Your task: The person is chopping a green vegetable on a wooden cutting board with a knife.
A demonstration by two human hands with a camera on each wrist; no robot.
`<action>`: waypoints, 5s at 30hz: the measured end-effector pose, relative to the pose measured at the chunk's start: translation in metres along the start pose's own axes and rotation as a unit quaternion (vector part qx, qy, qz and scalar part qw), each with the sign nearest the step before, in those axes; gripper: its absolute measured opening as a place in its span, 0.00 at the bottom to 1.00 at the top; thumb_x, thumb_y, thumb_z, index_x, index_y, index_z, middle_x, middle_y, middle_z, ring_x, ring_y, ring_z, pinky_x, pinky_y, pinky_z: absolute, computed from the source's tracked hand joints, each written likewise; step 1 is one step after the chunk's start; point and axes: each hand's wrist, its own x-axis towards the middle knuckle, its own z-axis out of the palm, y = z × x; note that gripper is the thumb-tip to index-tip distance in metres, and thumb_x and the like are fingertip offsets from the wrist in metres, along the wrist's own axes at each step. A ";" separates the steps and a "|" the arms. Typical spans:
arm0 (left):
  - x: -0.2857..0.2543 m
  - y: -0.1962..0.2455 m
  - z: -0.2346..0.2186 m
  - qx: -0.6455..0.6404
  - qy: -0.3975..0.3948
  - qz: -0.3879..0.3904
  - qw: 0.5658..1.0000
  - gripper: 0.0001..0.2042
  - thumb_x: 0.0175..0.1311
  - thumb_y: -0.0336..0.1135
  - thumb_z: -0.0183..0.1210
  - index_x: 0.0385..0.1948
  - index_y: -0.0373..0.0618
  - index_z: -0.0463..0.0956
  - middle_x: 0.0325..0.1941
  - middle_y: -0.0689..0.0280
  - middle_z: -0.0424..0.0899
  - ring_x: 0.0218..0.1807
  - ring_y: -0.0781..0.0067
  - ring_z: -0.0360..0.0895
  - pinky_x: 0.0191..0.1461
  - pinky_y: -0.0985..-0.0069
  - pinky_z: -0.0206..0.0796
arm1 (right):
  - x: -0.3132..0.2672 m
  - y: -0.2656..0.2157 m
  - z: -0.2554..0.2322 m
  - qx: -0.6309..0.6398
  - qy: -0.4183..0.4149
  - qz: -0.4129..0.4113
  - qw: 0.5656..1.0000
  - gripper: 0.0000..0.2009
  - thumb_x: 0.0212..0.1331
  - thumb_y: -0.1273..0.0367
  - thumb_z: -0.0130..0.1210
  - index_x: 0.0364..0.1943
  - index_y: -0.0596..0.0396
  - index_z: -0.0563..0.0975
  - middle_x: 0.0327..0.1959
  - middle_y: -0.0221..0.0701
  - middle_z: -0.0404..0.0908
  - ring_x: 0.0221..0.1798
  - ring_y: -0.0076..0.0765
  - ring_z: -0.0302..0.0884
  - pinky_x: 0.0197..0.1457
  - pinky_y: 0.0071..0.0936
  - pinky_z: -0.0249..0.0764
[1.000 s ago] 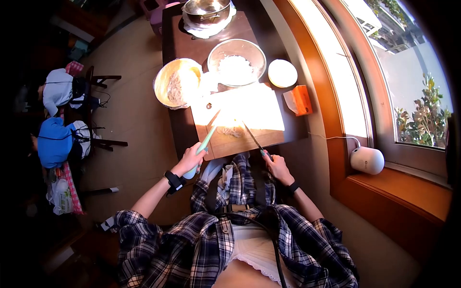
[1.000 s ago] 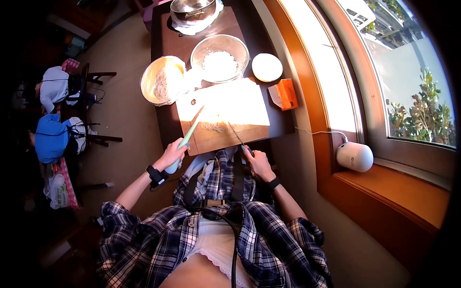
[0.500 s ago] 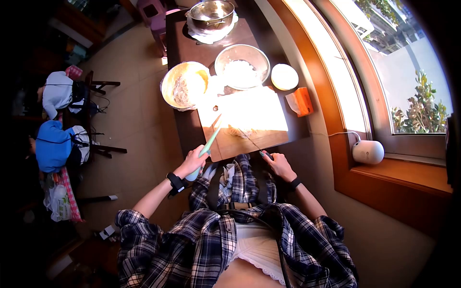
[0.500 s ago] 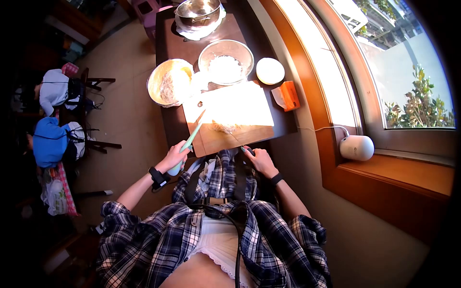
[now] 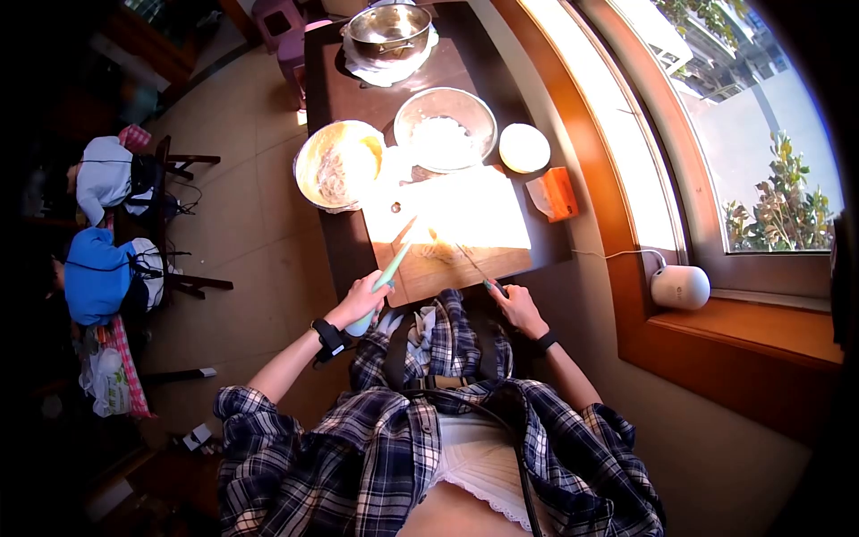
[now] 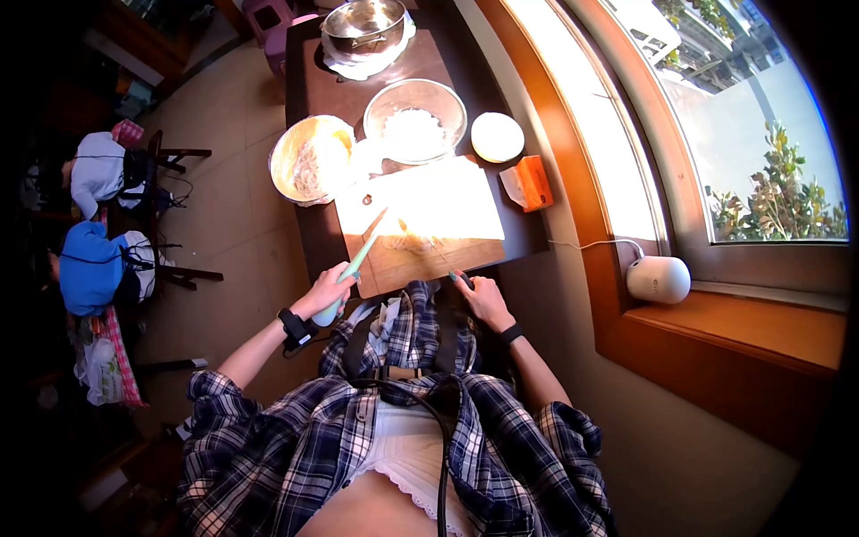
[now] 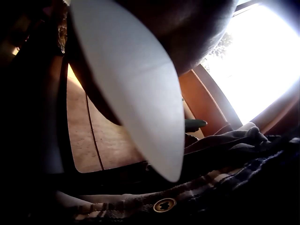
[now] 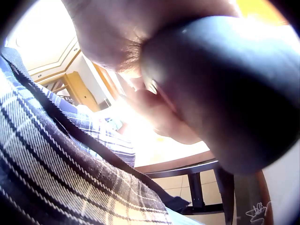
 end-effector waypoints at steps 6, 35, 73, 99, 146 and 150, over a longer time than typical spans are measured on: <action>0.016 0.008 0.002 -0.002 -0.028 -0.003 1.000 0.08 0.63 0.36 0.45 0.34 0.40 0.67 0.13 0.68 0.68 0.10 0.78 0.68 0.15 0.79 0.64 | -0.009 0.016 0.004 0.075 0.008 0.042 0.996 0.26 0.60 0.52 0.47 0.14 0.61 0.71 0.08 0.27 0.65 0.12 0.20 0.61 0.16 0.23 0.57; 0.019 0.032 -0.015 0.109 -0.097 -0.045 0.988 0.08 0.63 0.36 0.45 0.30 0.40 0.66 0.11 0.69 0.65 0.08 0.78 0.65 0.12 0.78 0.62 | -0.029 0.026 0.021 0.192 0.062 0.112 0.973 0.23 0.61 0.54 0.48 0.14 0.56 0.68 0.08 0.21 0.63 0.11 0.14 0.60 0.15 0.17 0.53; -0.003 0.008 -0.010 -0.018 -0.026 -0.082 0.996 0.07 0.64 0.35 0.44 0.29 0.41 0.64 0.11 0.69 0.65 0.08 0.79 0.64 0.11 0.79 0.60 | 0.010 0.002 0.070 0.100 0.040 0.090 0.990 0.27 0.58 0.52 0.46 0.19 0.67 0.72 0.16 0.53 0.71 0.25 0.56 0.74 0.28 0.40 0.67; -0.018 0.007 -0.015 -0.012 -0.011 -0.071 0.997 0.07 0.65 0.36 0.43 0.30 0.43 0.63 0.11 0.70 0.64 0.08 0.79 0.64 0.11 0.79 0.60 | 0.011 0.017 0.069 0.106 0.083 0.019 0.991 0.28 0.60 0.52 0.44 0.15 0.66 0.66 0.09 0.44 0.60 0.14 0.39 0.62 0.22 0.37 0.58; -0.026 0.004 -0.009 -0.046 0.015 -0.056 0.997 0.08 0.64 0.36 0.44 0.30 0.42 0.65 0.12 0.69 0.66 0.10 0.78 0.66 0.13 0.78 0.62 | 0.043 0.026 0.065 0.298 -0.049 0.101 0.948 0.22 0.61 0.50 0.44 0.22 0.53 0.72 0.10 0.21 0.62 0.10 0.15 0.57 0.13 0.16 0.52; -0.027 0.005 -0.007 -0.049 0.004 -0.055 0.997 0.08 0.65 0.37 0.43 0.31 0.42 0.63 0.12 0.69 0.64 0.09 0.78 0.64 0.11 0.79 0.59 | 0.045 0.022 0.064 0.250 -0.020 0.091 0.964 0.23 0.61 0.50 0.45 0.18 0.54 0.71 0.09 0.22 0.63 0.10 0.16 0.58 0.14 0.16 0.53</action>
